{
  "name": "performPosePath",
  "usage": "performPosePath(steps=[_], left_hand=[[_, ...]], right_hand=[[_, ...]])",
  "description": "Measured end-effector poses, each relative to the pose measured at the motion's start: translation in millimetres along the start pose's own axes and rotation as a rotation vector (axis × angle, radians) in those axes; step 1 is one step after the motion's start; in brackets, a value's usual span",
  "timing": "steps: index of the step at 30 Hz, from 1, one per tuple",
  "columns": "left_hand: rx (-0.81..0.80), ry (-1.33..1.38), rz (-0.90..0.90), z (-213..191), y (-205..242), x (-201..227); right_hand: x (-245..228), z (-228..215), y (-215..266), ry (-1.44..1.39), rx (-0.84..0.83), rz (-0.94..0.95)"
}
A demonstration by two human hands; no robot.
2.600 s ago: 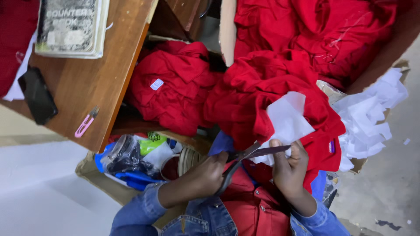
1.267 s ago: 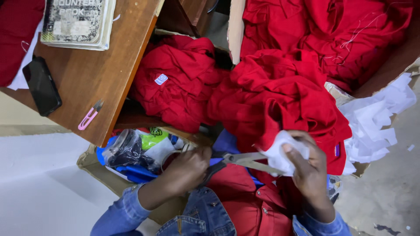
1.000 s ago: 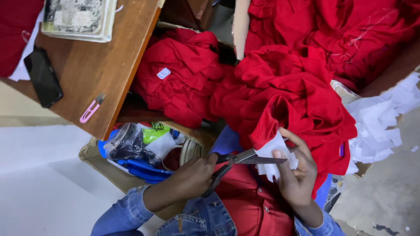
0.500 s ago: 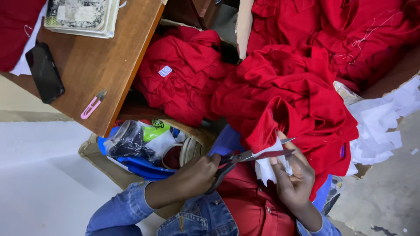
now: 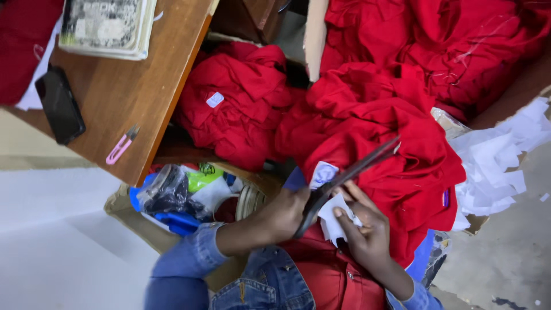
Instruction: The person sits on a low chair and uses scissors to cut white paper pieces from red garments. They repeatedly pick up a garment, cut the paper, and place the garment back into a pile on their lap.
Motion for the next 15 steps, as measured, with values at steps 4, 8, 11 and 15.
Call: performPosePath(steps=[4, 8, 11, 15], left_hand=[[-0.028, -0.107, -0.275, -13.1, -50.4, 11.9], [0.202, -0.105, 0.023, 10.7, -131.9, 16.2], [0.24, -0.259, 0.091, 58.5, -203.8, -20.4], [0.25, -0.528, 0.326, 85.3, -254.6, -66.1]], right_hand=[[24.1, -20.5, -0.3, -0.302, 0.09, 0.247], [67.9, -57.7, 17.6, -0.379, 0.267, 0.256], [81.0, -74.5, 29.0, -0.586, 0.336, 0.21], [71.7, -88.4, 36.8, -0.64, 0.385, 0.247]])
Point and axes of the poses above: each hand's wrist, its own y-axis away from the middle knuckle, its own z-axis out of the palm, x = y × z, the point moved 3 cm from there along -y, towards the middle knuckle, and after that the axes turned 5 degrees about -x, right-handed, at the moved point
